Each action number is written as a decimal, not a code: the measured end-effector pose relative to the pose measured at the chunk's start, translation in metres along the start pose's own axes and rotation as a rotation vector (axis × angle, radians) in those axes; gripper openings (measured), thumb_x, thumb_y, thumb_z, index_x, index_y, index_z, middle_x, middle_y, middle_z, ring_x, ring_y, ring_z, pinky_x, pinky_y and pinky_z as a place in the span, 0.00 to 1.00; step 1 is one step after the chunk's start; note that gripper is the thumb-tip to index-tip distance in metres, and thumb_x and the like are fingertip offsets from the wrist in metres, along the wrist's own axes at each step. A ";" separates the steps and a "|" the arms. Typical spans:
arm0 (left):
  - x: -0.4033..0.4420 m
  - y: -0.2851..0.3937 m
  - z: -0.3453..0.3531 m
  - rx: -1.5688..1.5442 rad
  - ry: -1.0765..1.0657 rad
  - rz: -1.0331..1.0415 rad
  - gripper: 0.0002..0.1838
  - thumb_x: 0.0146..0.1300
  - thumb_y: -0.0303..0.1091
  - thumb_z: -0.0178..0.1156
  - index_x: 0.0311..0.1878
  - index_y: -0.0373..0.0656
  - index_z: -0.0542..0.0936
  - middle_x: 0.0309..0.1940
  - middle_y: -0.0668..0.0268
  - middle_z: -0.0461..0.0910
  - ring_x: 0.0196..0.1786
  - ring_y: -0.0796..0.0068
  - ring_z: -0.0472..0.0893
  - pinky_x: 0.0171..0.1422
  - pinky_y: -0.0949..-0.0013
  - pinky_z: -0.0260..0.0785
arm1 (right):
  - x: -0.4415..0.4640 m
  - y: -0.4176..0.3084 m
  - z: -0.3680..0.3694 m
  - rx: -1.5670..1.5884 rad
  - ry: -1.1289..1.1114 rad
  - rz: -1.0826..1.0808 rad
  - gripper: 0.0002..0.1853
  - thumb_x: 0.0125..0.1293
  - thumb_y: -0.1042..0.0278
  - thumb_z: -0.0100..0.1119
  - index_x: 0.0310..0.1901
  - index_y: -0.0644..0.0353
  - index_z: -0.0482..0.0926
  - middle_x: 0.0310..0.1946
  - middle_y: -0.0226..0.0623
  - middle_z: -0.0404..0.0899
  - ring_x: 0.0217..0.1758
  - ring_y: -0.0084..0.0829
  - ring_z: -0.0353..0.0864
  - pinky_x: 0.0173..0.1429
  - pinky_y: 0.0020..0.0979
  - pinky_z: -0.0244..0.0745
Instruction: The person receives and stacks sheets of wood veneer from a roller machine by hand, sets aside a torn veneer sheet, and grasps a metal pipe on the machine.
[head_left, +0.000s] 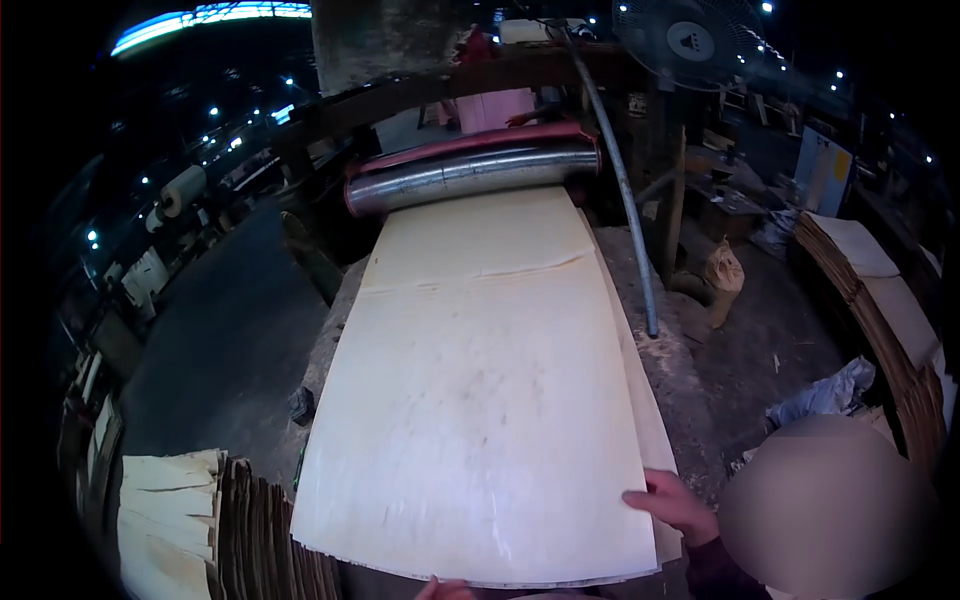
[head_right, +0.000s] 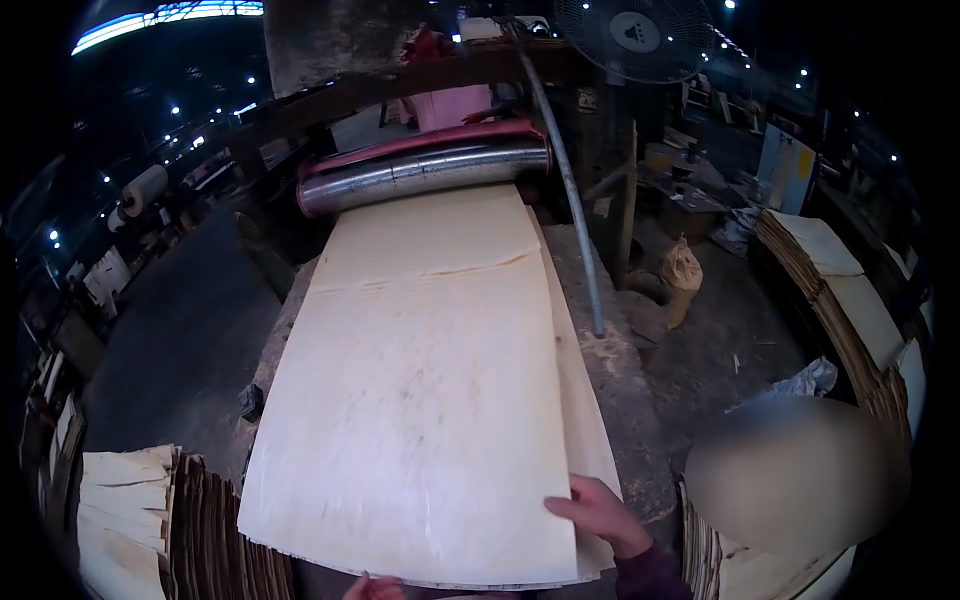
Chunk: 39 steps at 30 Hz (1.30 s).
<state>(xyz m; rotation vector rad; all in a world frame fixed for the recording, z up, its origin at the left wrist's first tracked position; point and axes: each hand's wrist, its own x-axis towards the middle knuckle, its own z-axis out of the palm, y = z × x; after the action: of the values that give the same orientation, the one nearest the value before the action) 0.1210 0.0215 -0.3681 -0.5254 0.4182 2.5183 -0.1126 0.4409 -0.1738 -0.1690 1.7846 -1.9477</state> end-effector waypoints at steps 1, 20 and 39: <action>-0.005 -0.007 0.006 0.029 0.000 0.002 0.36 0.69 0.64 0.44 0.63 0.38 0.70 0.53 0.53 0.79 0.57 0.51 0.77 0.59 0.51 0.73 | 0.000 -0.028 0.008 0.021 -0.016 -0.031 0.21 0.65 0.69 0.58 0.58 0.71 0.73 0.49 0.37 0.80 0.46 0.26 0.81 0.51 0.30 0.76; 0.008 -0.001 0.109 0.127 0.345 0.415 0.29 0.71 0.32 0.45 0.74 0.44 0.54 0.69 0.51 0.62 0.70 0.52 0.65 0.68 0.45 0.66 | -0.044 0.059 -0.067 0.162 0.305 0.083 0.21 0.62 0.72 0.52 0.57 0.69 0.75 0.48 0.41 0.82 0.49 0.32 0.82 0.54 0.32 0.76; 0.273 0.178 0.132 -0.008 0.226 0.570 0.16 0.74 0.35 0.48 0.57 0.34 0.70 0.54 0.56 0.76 0.58 0.62 0.76 0.63 0.58 0.71 | -0.009 0.159 -0.028 -0.844 0.683 -0.179 0.23 0.60 0.66 0.60 0.56 0.67 0.75 0.55 0.55 0.76 0.63 0.51 0.73 0.68 0.43 0.66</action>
<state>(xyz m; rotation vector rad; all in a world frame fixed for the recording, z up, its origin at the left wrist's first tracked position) -0.2292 0.0465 -0.3409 -0.7883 0.7281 3.0107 -0.0737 0.4662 -0.3285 0.0826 3.0580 -1.2890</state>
